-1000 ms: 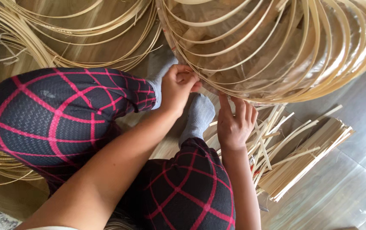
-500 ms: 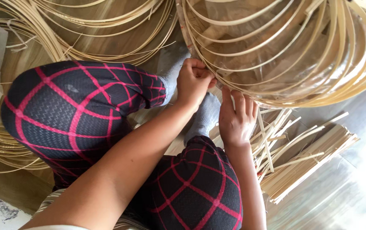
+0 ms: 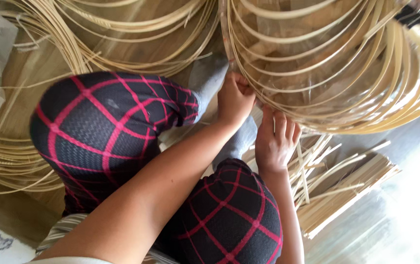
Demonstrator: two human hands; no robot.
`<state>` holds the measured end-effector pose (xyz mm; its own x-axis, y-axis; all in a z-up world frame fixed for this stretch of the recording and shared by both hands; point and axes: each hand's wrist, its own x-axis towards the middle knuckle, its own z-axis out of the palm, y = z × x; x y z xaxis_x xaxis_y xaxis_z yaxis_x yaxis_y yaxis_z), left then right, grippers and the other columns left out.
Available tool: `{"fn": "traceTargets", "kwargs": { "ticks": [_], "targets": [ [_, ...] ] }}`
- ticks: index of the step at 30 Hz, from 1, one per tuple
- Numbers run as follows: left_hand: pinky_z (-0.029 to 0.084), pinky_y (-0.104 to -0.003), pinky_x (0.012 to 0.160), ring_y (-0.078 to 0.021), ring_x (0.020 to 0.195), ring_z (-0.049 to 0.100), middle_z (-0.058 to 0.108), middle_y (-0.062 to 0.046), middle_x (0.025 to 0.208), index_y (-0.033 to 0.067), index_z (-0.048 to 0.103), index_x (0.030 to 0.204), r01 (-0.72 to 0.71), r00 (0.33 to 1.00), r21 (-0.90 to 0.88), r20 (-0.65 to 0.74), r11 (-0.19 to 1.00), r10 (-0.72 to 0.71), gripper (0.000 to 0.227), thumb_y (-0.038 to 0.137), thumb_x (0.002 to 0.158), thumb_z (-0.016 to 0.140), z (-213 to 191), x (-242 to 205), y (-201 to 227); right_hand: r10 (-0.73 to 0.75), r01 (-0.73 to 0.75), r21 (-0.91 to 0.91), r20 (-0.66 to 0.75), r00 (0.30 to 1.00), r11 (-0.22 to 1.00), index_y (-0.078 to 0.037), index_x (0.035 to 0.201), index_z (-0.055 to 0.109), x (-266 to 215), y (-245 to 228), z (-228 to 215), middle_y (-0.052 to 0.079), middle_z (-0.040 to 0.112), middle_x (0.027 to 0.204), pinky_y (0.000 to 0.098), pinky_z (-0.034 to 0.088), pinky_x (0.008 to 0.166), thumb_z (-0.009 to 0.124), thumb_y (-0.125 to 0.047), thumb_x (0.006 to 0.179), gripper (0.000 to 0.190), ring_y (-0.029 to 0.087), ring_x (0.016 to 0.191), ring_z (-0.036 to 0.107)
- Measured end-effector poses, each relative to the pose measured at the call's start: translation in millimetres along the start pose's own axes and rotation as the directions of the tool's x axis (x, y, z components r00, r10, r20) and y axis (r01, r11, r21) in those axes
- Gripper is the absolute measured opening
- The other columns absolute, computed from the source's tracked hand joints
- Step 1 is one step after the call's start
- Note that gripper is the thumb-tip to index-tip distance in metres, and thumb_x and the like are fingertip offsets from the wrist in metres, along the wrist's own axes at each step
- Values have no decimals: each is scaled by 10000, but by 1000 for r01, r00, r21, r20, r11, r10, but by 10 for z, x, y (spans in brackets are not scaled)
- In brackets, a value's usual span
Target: The person weaves and secures thin bamboo strips onto a circular frame by hand, applying glue from a bottle to bond the pieces together.
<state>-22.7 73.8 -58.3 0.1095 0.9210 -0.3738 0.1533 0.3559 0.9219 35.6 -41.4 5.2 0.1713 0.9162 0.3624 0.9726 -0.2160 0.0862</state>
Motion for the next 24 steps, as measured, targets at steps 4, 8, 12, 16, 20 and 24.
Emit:
{"fn": "traceTargets", "kwargs": {
  "ticks": [4, 8, 12, 16, 20, 24],
  "targets": [
    [588, -366, 690, -255, 760, 746, 719, -118, 827, 18, 553, 992, -263, 965, 53, 9, 963, 263, 216, 31, 871, 732, -142, -89, -51, -19, 21, -43, 45, 999, 999, -95, 1329, 693, -10, -36, -70, 66, 620, 1242, 451, 482, 981, 674, -73, 962, 369, 271, 1129, 616],
    [573, -429, 879, -355, 1056, 681, 666, -182, 1165, 39, 592, 1228, -478, 874, 151, 185, 865, 450, 343, -67, 902, 606, -506, -268, 47, -21, 21, -16, 28, 999, 1000, -94, 1345, 669, 50, -93, -136, 83, 626, 1232, 459, 482, 982, 666, -75, 941, 404, 281, 1127, 625],
    [525, -415, 1114, -331, 1302, 601, 591, -122, 1405, 104, 568, 1426, -692, 714, 229, 361, 685, 600, 549, -87, 913, 612, -756, -264, -4, -32, 28, 53, 64, 997, 998, -96, 1377, 664, 76, -113, -82, 67, 627, 1203, 451, 487, 982, 674, -50, 980, 400, 274, 1118, 629],
    [494, -376, 1163, -315, 1367, 573, 554, -115, 1487, 135, 565, 1438, -767, 630, 219, 433, 603, 644, 550, -50, 923, 621, -829, -93, -57, -61, 64, -52, 58, 996, 997, -108, 1360, 681, 178, -145, -35, 69, 610, 1138, 477, 486, 987, 679, -83, 949, 412, 284, 1090, 628],
    [454, -397, 1222, -311, 1419, 528, 457, -91, 1570, 177, 541, 1490, -848, 526, 274, 524, 453, 670, 564, 12, 955, 615, -887, -12, -144, -57, 58, -31, 42, 997, 998, -134, 1363, 678, 242, -166, -35, 73, 616, 1164, 487, 478, 1017, 685, -88, 996, 370, 290, 1137, 627],
    [393, -461, 1287, -280, 1501, 448, 349, -81, 1652, 194, 461, 1581, -895, 446, 287, 579, 341, 682, 591, 55, 1022, 590, -901, 52, -256, -61, 63, -29, 50, 997, 998, -138, 1370, 680, 233, -158, -22, 82, 619, 1161, 506, 471, 1035, 692, -86, 989, 384, 297, 1148, 628]
  ]
}}
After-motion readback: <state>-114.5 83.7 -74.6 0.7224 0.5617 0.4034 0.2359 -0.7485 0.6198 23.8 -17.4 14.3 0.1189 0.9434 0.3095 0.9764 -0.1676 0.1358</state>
